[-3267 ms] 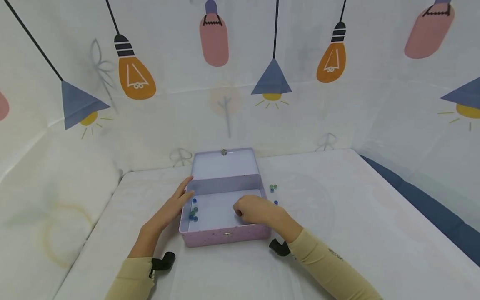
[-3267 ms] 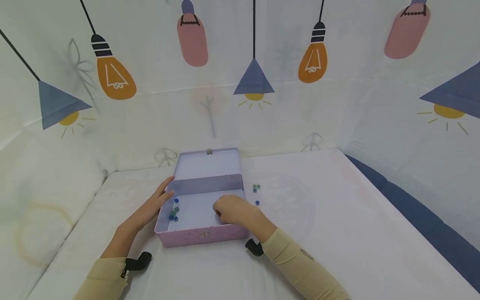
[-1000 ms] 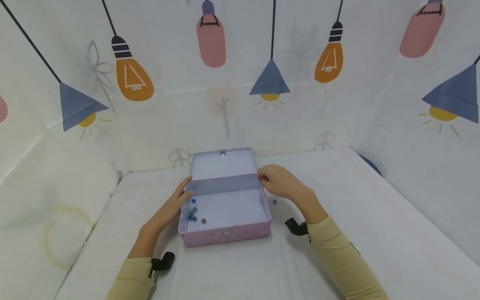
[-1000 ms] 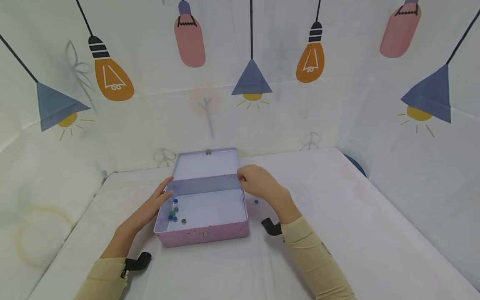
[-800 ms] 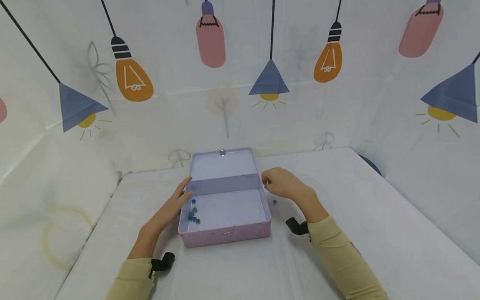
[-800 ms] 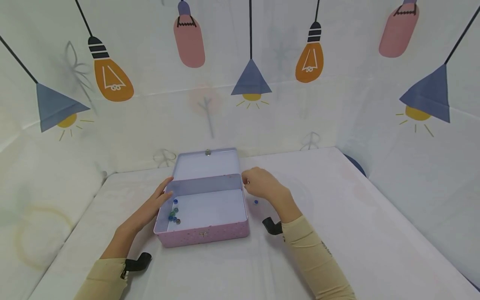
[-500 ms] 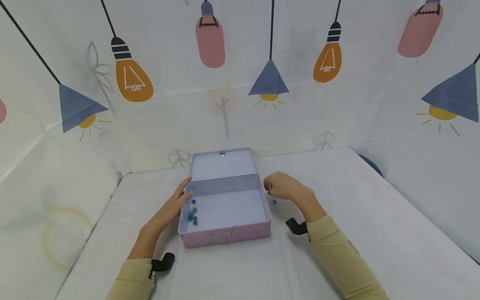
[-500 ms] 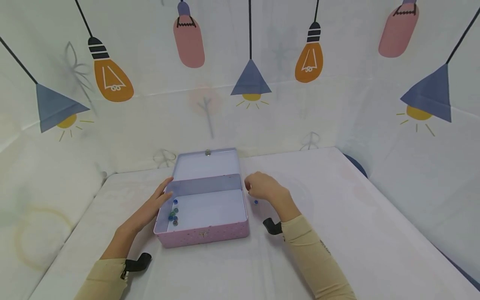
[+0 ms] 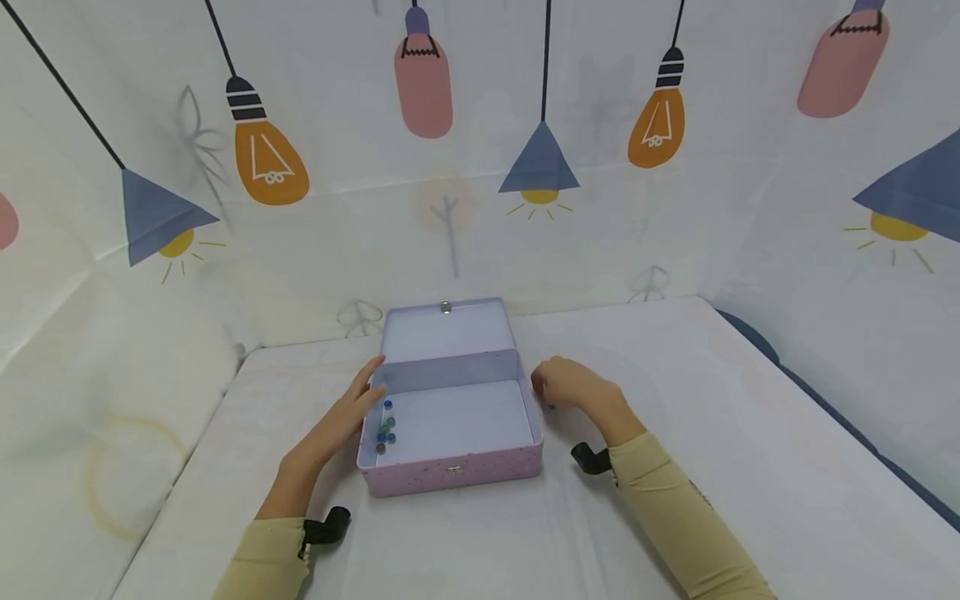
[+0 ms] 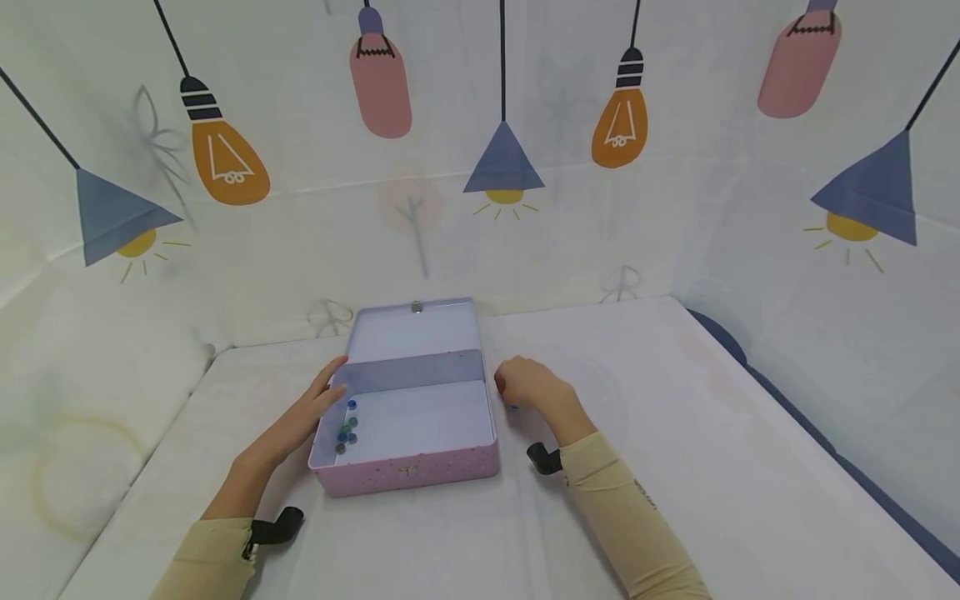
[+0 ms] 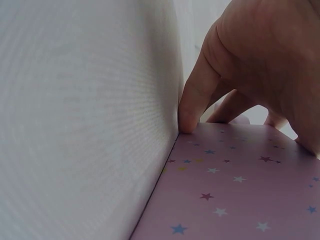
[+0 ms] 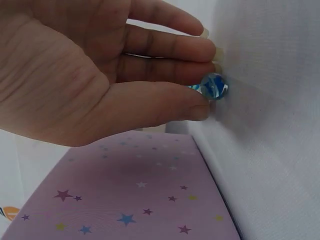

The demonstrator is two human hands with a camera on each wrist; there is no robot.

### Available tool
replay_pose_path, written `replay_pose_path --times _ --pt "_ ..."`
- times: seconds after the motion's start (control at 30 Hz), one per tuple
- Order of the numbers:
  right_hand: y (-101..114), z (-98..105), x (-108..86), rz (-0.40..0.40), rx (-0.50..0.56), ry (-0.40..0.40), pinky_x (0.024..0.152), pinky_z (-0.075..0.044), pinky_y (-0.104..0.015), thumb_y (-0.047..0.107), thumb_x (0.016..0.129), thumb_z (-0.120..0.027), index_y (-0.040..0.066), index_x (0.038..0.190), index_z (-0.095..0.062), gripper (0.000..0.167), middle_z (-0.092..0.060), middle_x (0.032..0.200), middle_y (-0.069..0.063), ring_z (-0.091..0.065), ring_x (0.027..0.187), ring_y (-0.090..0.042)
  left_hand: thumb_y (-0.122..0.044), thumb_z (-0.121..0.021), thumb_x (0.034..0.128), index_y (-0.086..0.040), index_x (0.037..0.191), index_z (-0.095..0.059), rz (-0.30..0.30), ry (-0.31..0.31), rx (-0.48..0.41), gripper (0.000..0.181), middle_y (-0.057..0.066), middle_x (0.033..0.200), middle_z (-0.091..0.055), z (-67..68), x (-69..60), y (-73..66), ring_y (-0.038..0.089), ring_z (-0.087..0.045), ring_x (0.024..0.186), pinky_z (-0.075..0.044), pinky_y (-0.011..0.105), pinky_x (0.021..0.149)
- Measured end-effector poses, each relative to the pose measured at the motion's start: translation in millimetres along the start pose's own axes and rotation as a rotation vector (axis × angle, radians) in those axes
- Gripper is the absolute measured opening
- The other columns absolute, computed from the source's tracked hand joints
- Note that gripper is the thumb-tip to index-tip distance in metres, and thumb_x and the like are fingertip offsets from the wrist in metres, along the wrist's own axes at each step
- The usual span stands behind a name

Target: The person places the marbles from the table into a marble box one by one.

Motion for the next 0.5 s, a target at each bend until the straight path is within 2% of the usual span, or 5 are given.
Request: replay_pose_path --times 0.27,0.5 --pt "1 3 -5.4 -0.023 -0.015 0.034 0.061 -0.048 -0.027 -0.001 0.086 -0.062 0.005 0.088 -0.071 0.011 -0.066 0.078 -0.002 -0.056 0.069 -0.015 -0.051 -0.033 0.1053 -0.050 0.156 0.000 0.003 -0.002 0.000 0.060 0.001 0.170 0.006 0.0 0.3 -1.3 0.045 -0.002 0.154 -0.025 0.073 0.112" --pt "6 8 -11.1 0.009 -0.004 0.056 0.060 -0.047 -0.027 -0.003 0.085 -0.058 0.003 0.087 -0.069 0.013 -0.063 0.077 -0.004 -0.055 0.069 -0.016 -0.051 -0.034 0.1053 -0.048 0.156 -0.001 -0.005 -0.001 -0.009 0.060 0.002 0.170 0.005 -0.3 -0.5 -0.6 0.045 -0.001 0.154 -0.024 0.074 0.112"
Point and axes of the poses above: each hand's wrist, its own x-axis towards the middle knuckle, its own z-axis out of the back of the hand, y = z × x, the point moved 1 cm from there along x, towards the middle knuckle
